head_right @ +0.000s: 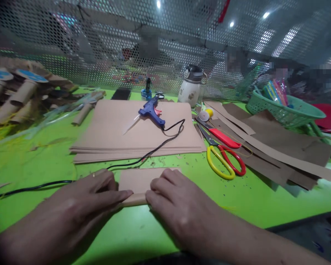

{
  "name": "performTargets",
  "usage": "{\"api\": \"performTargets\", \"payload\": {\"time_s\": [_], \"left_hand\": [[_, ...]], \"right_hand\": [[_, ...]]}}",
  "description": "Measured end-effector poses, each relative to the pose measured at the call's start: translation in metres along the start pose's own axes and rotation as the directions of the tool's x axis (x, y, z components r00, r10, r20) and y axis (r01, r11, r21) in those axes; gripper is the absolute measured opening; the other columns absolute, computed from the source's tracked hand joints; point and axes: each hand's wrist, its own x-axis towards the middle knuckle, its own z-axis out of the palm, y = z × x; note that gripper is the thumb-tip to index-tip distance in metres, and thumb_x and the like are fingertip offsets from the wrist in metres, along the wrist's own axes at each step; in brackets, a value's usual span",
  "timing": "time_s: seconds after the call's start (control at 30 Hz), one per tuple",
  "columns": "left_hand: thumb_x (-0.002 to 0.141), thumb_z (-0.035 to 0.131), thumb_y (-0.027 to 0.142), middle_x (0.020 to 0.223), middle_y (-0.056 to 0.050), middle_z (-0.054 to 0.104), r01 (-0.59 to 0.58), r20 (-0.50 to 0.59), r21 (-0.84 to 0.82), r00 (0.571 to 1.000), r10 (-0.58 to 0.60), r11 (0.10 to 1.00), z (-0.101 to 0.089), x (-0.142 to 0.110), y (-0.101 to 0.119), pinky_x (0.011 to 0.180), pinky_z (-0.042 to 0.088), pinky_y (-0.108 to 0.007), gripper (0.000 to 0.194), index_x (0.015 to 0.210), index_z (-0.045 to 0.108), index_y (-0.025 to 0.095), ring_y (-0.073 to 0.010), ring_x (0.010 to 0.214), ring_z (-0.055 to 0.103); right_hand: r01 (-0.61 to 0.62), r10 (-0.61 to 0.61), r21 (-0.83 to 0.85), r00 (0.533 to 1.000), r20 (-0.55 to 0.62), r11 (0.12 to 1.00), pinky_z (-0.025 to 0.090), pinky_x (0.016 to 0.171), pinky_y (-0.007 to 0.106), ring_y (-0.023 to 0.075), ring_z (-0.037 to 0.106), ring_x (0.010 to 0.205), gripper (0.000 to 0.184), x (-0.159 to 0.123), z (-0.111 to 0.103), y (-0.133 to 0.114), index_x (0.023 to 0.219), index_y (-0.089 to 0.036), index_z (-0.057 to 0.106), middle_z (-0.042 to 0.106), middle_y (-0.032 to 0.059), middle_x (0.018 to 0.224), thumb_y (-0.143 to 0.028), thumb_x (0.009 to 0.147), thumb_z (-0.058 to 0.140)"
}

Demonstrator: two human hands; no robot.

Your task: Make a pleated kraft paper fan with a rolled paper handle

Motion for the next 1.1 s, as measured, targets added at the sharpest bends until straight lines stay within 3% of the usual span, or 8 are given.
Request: {"api": "performTargets", "payload": {"time_s": [0.1,0.33,0.5,0.77,0.97,1.1], "left_hand": [[0.093,0.047,0.024,0.075,-0.003,0.050,0.062,0.120,0.066,0.990,-0.070,0.996,0.000,0.000,0.001,0.056,0.026,-0.029,0.024,0.094,0.070,0.031,-0.0165,0.067,0.043],[0.097,0.041,0.031,0.082,-0.003,0.051,0.093,0.155,0.014,0.983,-0.094,0.996,0.003,-0.001,-0.002,0.062,0.028,-0.030,0.027,0.106,0.067,0.034,-0.0185,0.079,0.045],[0.097,0.041,0.032,0.087,-0.003,0.050,0.122,0.181,-0.013,0.976,-0.118,0.992,-0.003,0.003,-0.001,0.066,0.031,-0.031,0.027,0.100,0.068,0.032,-0.0181,0.081,0.045],[0.097,0.039,0.027,0.089,-0.004,0.052,0.020,0.270,-0.128,0.963,0.015,0.992,-0.013,0.008,-0.006,0.073,0.037,-0.030,0.030,0.100,0.068,0.023,-0.0178,0.085,0.048],[0.097,0.041,0.025,0.087,-0.004,0.054,-0.016,0.235,-0.151,0.971,0.051,0.988,-0.012,0.008,-0.007,0.073,0.038,-0.028,0.028,0.100,0.068,0.021,-0.0173,0.085,0.050],[0.095,0.045,0.026,0.086,-0.003,0.057,0.018,0.169,-0.149,0.986,0.008,0.989,-0.009,0.007,-0.007,0.070,0.038,-0.028,0.021,0.093,0.064,0.018,-0.0166,0.080,0.051]], "right_hand": [[0.011,-0.012,-0.032,0.999,-0.037,0.999,0.040,0.071,0.036,0.0202,0.046,0.081,0.020,0.004,0.015,-0.004,0.107,-0.011,0.059,0.058,0.0097,0.088,-0.010,0.095,0.044],[0.033,-0.035,-0.047,0.999,-0.036,0.998,0.037,0.068,0.037,0.0206,0.040,0.079,0.021,0.001,0.023,0.000,0.109,-0.007,0.058,0.055,0.0097,0.088,-0.007,0.092,0.047],[0.021,-0.020,-0.081,1.000,0.014,0.996,0.036,0.069,0.038,0.0211,0.040,0.080,0.017,0.004,0.019,-0.001,0.102,-0.007,0.060,0.056,0.0100,0.089,-0.004,0.090,0.048],[0.002,0.002,-0.096,0.999,0.034,0.995,0.034,0.062,0.034,0.0195,0.041,0.077,0.017,0.009,0.016,0.001,0.098,-0.010,0.063,0.056,0.0079,0.084,-0.005,0.090,0.050],[0.011,-0.013,-0.107,1.000,-0.016,0.994,0.036,0.066,0.035,0.0207,0.042,0.080,0.016,0.007,0.019,-0.005,0.100,-0.007,0.063,0.056,0.0099,0.087,-0.005,0.089,0.051],[0.046,-0.051,-0.157,0.998,-0.028,0.986,0.035,0.069,0.038,0.0212,0.040,0.079,0.025,0.006,0.025,-0.010,0.112,-0.004,0.059,0.054,0.0102,0.088,-0.004,0.089,0.050]]}}
